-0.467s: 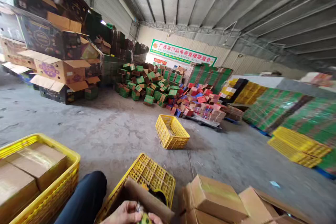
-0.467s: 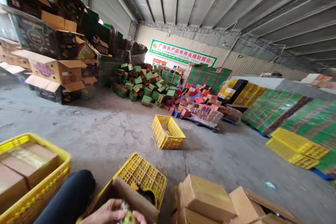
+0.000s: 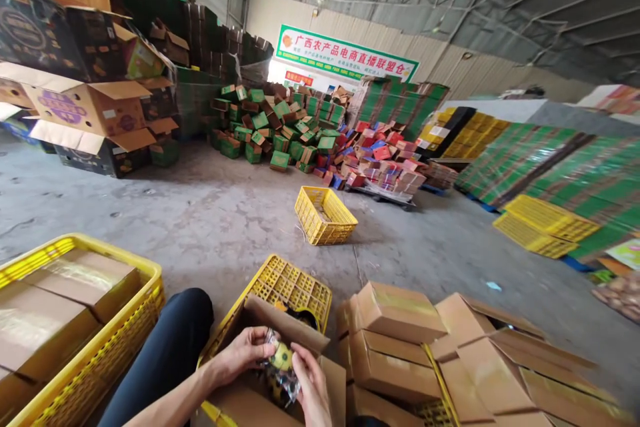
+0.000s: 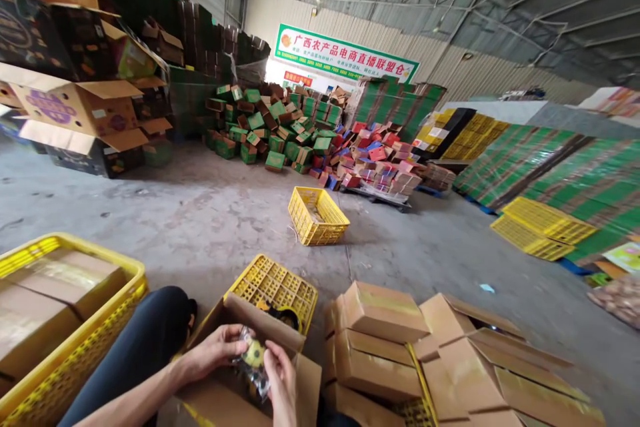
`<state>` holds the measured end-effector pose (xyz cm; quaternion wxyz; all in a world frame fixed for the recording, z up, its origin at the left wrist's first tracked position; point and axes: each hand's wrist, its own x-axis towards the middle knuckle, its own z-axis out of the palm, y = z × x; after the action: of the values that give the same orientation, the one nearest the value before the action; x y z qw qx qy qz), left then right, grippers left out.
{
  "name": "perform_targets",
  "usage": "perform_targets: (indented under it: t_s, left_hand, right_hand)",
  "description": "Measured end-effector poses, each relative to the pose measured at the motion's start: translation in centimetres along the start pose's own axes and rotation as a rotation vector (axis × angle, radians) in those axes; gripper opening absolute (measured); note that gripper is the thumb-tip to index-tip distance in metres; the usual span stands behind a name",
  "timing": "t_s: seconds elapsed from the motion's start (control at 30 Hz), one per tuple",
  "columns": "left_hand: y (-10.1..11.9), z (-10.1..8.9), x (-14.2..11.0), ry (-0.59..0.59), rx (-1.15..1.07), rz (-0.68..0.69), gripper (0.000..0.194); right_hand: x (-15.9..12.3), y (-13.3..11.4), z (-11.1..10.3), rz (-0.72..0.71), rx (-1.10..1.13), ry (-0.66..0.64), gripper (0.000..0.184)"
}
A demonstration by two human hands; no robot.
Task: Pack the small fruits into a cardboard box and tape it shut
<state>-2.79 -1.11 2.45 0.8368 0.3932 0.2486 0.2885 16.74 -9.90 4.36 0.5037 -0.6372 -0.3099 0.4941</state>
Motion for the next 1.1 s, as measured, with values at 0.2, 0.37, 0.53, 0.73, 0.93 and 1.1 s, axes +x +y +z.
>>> perform_targets:
  t_s: [0.2,0.37,0.53,0.73,0.93,1.1]
  left_hand:
    - [0.3,0.3,-0.4,-0.023,0.009,-0.004,0.053]
    - [0.7,0.8,-0.6,-0.045,0.063,-0.009,0.053]
    - [0.4,0.5,-0.3,-0.06,0.04,0.013,0.051]
    - [0.2,0.2,-0.3,-0.076,0.075,0.034,0.045]
    - [0.7,0.7,-0.7,-0.067,0.043,0.019,0.05]
    - [0.2,0.6,-0.7,-0.065,0.044,-0.042,0.056]
  right_hand:
    - [0.5,0.4,-0.4,0.012,0.05,0.028,0.071]
    - [0.3,-0.2,-0.4,0.012,0.074,0.011,0.067]
    - [-0.5,-0.9,-0.2,0.077,0.126,0.02,0.075]
    - [-0.6,-0.9,0.2,0.078,0.077,-0.031,0.077]
    - [-0.4,-0.7,0.2,0.011,0.021,-0.009,0.069]
    - [-0.4,-1.3,-0.1,-0.047,0.035,0.046,0.071]
